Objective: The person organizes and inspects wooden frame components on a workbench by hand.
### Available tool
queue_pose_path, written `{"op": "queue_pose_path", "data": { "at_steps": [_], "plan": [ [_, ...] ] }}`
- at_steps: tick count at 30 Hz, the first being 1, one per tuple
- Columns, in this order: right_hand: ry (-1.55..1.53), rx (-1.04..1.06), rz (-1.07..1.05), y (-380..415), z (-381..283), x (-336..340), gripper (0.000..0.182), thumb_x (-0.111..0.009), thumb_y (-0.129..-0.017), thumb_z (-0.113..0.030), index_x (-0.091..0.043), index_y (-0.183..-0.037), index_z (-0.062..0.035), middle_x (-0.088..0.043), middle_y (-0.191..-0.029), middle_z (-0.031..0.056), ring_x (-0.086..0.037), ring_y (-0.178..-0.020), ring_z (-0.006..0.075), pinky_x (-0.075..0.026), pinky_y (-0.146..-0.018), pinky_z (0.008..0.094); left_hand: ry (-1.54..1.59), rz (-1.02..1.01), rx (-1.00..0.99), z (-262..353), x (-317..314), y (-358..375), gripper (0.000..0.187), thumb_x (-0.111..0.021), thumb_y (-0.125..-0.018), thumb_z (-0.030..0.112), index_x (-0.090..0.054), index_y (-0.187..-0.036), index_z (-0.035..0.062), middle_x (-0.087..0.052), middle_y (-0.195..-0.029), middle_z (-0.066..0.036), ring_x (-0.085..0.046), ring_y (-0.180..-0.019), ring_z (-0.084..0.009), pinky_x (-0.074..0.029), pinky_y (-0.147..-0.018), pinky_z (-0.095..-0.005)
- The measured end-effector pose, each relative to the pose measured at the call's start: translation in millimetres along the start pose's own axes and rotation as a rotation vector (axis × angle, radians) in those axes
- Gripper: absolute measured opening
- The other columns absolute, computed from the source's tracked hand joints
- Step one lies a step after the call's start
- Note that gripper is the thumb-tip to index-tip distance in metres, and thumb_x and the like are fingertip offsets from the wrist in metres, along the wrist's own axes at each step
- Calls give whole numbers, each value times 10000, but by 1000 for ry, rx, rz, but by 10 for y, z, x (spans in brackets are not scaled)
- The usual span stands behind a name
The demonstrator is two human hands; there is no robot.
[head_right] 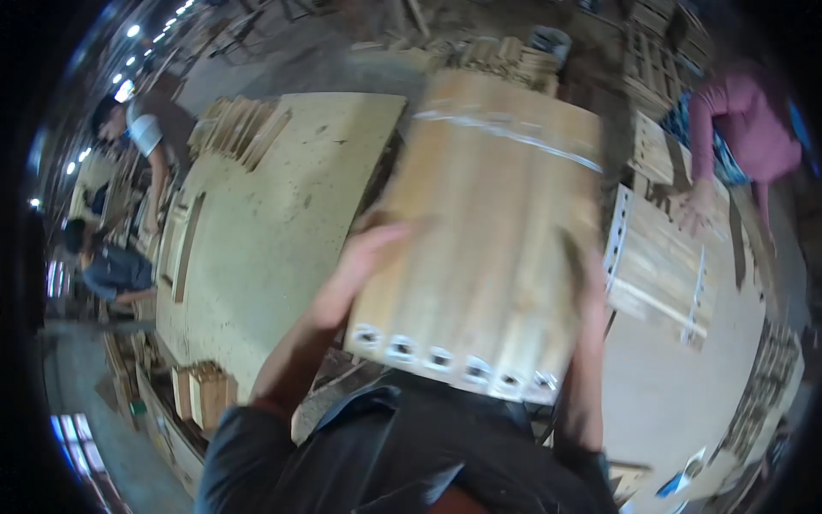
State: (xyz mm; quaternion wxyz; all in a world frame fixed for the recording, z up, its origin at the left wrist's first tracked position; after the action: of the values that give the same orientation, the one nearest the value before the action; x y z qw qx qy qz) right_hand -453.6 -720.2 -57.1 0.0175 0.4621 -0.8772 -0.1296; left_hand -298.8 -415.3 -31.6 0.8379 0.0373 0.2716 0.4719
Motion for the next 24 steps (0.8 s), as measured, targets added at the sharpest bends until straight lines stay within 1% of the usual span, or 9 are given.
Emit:
{"op": "queue_pose_path", "data": {
  "at_steps": [2,8,10,14,18,20,21,23,24],
  "plan": [
    [-201,-143,-218,214,-300,-1061,586,-529,-1001,-362,-434,-1471,-23,-496,-1451,102,-464,-1319,186,-363,-1098,320,59,73,9,-231,875,465,335,-491,-982,158,-618,-1218,-42,-657,-1182,-151,-652,-1069,-199,-539,-906,-345],
    [-200,-400,-413,174,616,-3572,722,-662,-950,-301,-325,-1531,-36,-448,-1510,58,-422,-1342,133,-341,-1103,276,359,359,42,-221,2914,1405,511,-556,-947,337,-550,-1291,-41,-642,-1200,-161,-650,-1064,-274,-541,-915,-399],
    [-82,-241,-442,242,997,-4149,692,-676,-943,-285,-371,-1509,-30,-486,-1475,61,-443,-1322,136,-350,-1095,272,65,504,49,-115,3494,1717,604,-580,-922,427,-524,-1321,-23,-640,-1206,-162,-652,-1060,-279,-544,-910,-401],
    [-152,-154,-495,375,1147,-4799,644,-677,-943,-272,-421,-1482,-30,-518,-1440,72,-473,-1289,139,-369,-1083,273,284,487,68,134,3958,1835,596,-567,-935,423,-513,-1344,-8,-638,-1219,-164,-644,-1080,-272,-535,-922,-400],
    [-128,-99,-555,636,1337,-5379,736,-688,-906,-405,-423,-1451,13,-566,-1348,170,-565,-1204,254,-436,-1034,345,128,448,115,326,4937,1869,747,-516,-959,531,-372,-1463,0,-509,-1410,-167,-516,-1279,-274,-404,-1083,-381],
    [333,-12,-423,767,1449,-5534,910,-708,-842,-529,-359,-1484,13,-479,-1388,263,-505,-1273,351,-431,-1052,397,187,335,165,489,5489,1722,701,-517,-997,425,-296,-1513,5,-465,-1455,-140,-475,-1312,-249,-347,-1127,-352],
    [573,-136,-516,785,1648,-5623,1072,-703,-783,-632,-259,-1525,2,-404,-1405,329,-448,-1304,429,-405,-1086,419,-413,357,215,473,6086,1693,647,-511,-1006,340,-292,-1524,19,-499,-1418,-132,-513,-1249,-237,-389,-1080,-346],
    [667,-228,-693,737,1763,-5716,1077,-695,-780,-645,-259,-1527,-3,-398,-1409,336,-451,-1307,413,-394,-1100,404,-991,362,285,230,6592,1678,604,-504,-1016,254,-287,-1534,33,-533,-1380,-124,-551,-1185,-225,-430,-1033,-339],
    [652,-303,-722,788,1705,-5772,1046,-692,-784,-639,-295,-1512,0,-409,-1410,331,-458,-1308,398,-389,-1106,397,-1284,426,114,306,6653,1643,558,-486,-1013,189,-316,-1525,46,-560,-1331,-116,-574,-1107,-234,-461,-970,-354]
  ]
}}
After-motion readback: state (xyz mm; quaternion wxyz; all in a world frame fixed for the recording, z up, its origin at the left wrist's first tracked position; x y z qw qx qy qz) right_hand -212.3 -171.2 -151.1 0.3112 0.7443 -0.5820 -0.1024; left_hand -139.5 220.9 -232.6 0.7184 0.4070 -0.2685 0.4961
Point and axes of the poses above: each hand's wrist, its own y-axis away from the middle knuckle, its own x-axis out of the back of the hand, z = x × y, the point moved 9 cm from there along -y, towards the middle knuckle
